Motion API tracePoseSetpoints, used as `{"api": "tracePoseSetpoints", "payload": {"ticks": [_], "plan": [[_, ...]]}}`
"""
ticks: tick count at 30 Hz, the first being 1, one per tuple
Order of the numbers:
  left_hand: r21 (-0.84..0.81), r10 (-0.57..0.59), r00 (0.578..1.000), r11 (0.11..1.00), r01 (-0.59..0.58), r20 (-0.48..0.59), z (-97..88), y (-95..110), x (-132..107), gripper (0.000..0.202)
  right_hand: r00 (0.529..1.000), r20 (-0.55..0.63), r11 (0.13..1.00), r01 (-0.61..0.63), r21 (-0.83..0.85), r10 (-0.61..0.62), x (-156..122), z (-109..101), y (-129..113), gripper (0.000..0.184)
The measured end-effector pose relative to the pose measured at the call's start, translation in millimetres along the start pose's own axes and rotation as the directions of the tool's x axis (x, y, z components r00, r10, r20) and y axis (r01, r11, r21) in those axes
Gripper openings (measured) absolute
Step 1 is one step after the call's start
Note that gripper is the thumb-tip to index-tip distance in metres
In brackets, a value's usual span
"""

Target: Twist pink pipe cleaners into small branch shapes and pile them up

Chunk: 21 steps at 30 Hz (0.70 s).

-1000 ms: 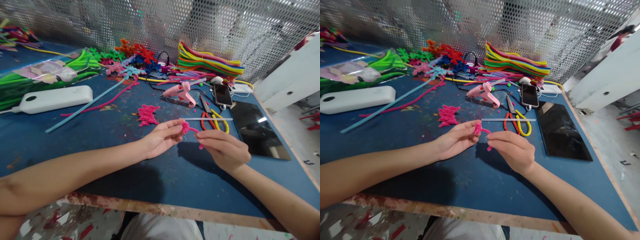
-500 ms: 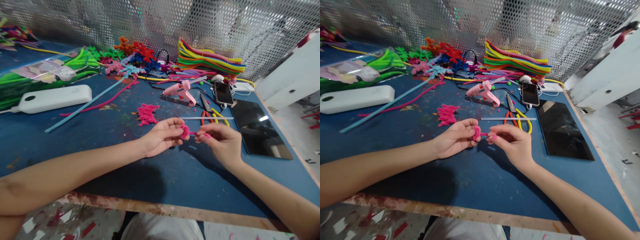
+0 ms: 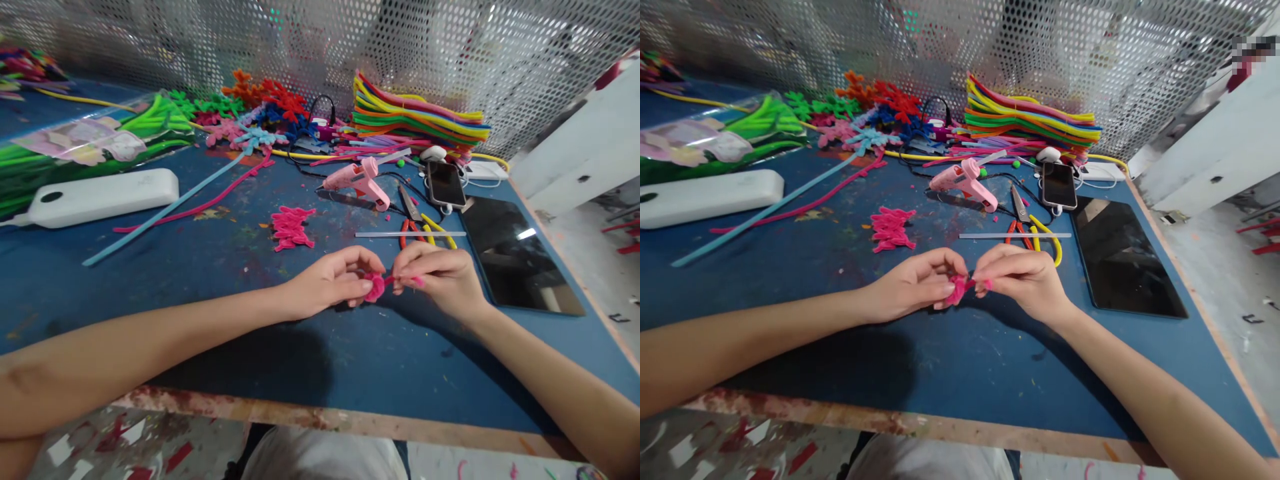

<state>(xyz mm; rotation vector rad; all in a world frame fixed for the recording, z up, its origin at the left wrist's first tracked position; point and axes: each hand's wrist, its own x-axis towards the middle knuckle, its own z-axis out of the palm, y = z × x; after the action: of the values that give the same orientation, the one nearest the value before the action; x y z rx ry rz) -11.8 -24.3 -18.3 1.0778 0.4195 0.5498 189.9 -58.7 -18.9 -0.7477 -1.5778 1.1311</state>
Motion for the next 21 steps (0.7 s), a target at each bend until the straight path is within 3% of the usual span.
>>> {"api": "tracePoseSetpoints", "payload": {"ticks": [6,9,12,15,17,21], "plan": [[-0.339,-0.111,0.987,0.939,0.065,-0.118,-1.8,-0.4,3.0,0.025,0.981,0.103,0.874,0.192,-0.446,-0.163,-0.1,-4.3,-7.2,0.028],[-0.458,-0.173,0.976,0.884,0.094,-0.135,-5.3,2.4,3.4,0.025,0.970,0.166,0.843,0.237,-0.482,-0.178,-1.9,-3.0,-6.4,0.031],[-0.504,-0.203,0.972,0.856,0.117,-0.119,-7.3,3.5,3.3,0.029,0.986,0.119,0.917,0.156,-0.366,-0.120,-3.3,-1.1,-3.1,0.036],[-0.380,-0.181,0.980,0.915,0.136,-0.085,-7.0,2.4,3.1,0.032,1.000,0.024,0.998,0.020,-0.064,-0.019,-3.2,0.0,0.0,0.047],[-0.227,-0.125,0.987,0.969,0.099,-0.102,-6.1,1.3,3.0,0.030,1.000,0.018,0.998,-0.007,0.069,0.006,-2.0,-0.2,0.5,0.037],[0.147,0.077,0.971,0.988,-0.045,-0.225,-4.0,0.7,1.5,0.023,0.996,0.085,0.997,0.031,-0.069,-0.025,0.5,2.4,-3.0,0.009]]}}
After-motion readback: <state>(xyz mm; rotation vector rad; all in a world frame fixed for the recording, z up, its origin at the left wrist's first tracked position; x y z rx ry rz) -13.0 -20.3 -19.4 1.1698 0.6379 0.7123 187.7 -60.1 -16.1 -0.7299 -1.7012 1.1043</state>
